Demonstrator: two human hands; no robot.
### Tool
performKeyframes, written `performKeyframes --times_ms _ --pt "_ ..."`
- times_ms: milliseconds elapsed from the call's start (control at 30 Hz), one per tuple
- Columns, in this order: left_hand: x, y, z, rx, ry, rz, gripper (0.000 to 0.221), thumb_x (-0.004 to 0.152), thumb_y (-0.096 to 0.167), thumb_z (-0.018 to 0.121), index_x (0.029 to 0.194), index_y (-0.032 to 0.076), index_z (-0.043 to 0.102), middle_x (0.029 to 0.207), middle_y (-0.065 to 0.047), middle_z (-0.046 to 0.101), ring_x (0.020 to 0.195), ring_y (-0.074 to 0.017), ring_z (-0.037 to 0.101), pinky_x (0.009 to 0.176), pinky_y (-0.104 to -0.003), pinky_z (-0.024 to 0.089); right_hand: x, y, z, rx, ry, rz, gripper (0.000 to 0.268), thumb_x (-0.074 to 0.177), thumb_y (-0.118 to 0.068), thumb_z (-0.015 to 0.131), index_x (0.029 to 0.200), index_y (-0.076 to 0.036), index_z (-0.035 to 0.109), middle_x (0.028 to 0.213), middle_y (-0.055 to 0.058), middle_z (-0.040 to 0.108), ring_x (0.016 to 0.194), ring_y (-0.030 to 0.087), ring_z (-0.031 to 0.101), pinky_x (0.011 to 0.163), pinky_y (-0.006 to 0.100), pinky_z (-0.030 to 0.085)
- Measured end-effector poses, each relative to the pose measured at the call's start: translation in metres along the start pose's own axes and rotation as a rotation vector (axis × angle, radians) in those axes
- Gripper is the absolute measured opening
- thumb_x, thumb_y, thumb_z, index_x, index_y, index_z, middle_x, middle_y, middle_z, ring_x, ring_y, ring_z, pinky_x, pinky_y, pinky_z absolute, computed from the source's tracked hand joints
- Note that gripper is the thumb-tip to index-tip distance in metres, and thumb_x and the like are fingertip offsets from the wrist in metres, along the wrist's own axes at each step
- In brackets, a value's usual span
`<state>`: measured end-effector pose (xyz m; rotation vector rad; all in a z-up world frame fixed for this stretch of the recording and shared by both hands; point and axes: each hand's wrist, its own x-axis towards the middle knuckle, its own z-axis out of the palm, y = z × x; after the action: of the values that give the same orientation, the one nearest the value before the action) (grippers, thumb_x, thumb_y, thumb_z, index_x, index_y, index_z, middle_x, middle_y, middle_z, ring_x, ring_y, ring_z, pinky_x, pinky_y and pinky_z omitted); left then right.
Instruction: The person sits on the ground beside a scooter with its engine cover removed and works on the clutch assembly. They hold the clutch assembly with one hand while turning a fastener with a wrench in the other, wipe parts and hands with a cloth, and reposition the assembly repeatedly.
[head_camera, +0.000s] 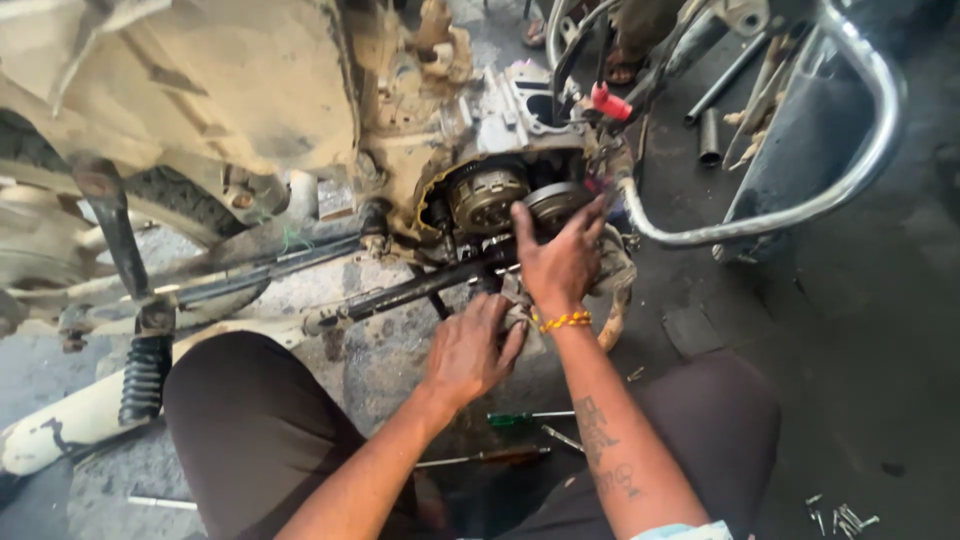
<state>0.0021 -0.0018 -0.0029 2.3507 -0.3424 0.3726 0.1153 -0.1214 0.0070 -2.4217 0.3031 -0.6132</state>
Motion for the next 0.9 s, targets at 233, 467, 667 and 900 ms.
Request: performKeyframes --times_ms 233,467,667,900 --pt "0.0 0.001 -0.002 0.003 -0.057 -0.051 0.027 0.092 0.029 0.068 0.107 0.007 0.06 0.097 -0.017 0.064 0.082 -0.0432 0.067 0.069 -0.054 0.053 0.002 0.017 0.015 0.037 0.04 -0.055 0.117 0.091 -0.07 0.07 0.153 0.017 0.022 0.149 0.041 0.039 0.132 0.053 0.051 0.109 0.051 0.044" --pt "0.001 -0.001 0.0 -0.006 -0.059 -0.016 0.029 0.094 0.028 0.068 0.108 0.004 0.059 0.096 -0.018 0.062 0.079 -0.0427 0.067 0.068 -0.053 0.055 0.001 0.011 0.01 0.074 0.051 -0.063 0.118 0.086 -0.066 0.076 0.154 0.013 0.021 0.151 0.037 0.04 0.131 0.05 0.052 0.107 0.051 0.045" --pt "0.002 -0.002 0.002 0.027 -0.062 -0.013 0.032 0.093 0.029 0.068 0.109 0.002 0.059 0.096 -0.019 0.062 0.077 -0.0434 0.067 0.066 -0.053 0.055 -0.006 0.012 0.005 -0.016 0.126 -0.318 0.125 0.076 -0.048 0.092 0.16 0.003 0.016 0.161 0.027 0.027 0.138 0.047 0.049 0.108 0.051 0.047" --pt "0.002 -0.002 0.002 0.023 -0.029 0.008 0.032 0.094 0.029 0.068 0.11 0.003 0.06 0.098 -0.019 0.063 0.078 -0.044 0.067 0.066 -0.054 0.054 -0.002 0.008 -0.001 0.021 0.059 -0.271 0.129 0.075 -0.054 0.09 0.164 -0.002 0.011 0.165 0.026 0.025 0.137 0.045 0.052 0.109 0.049 0.047"
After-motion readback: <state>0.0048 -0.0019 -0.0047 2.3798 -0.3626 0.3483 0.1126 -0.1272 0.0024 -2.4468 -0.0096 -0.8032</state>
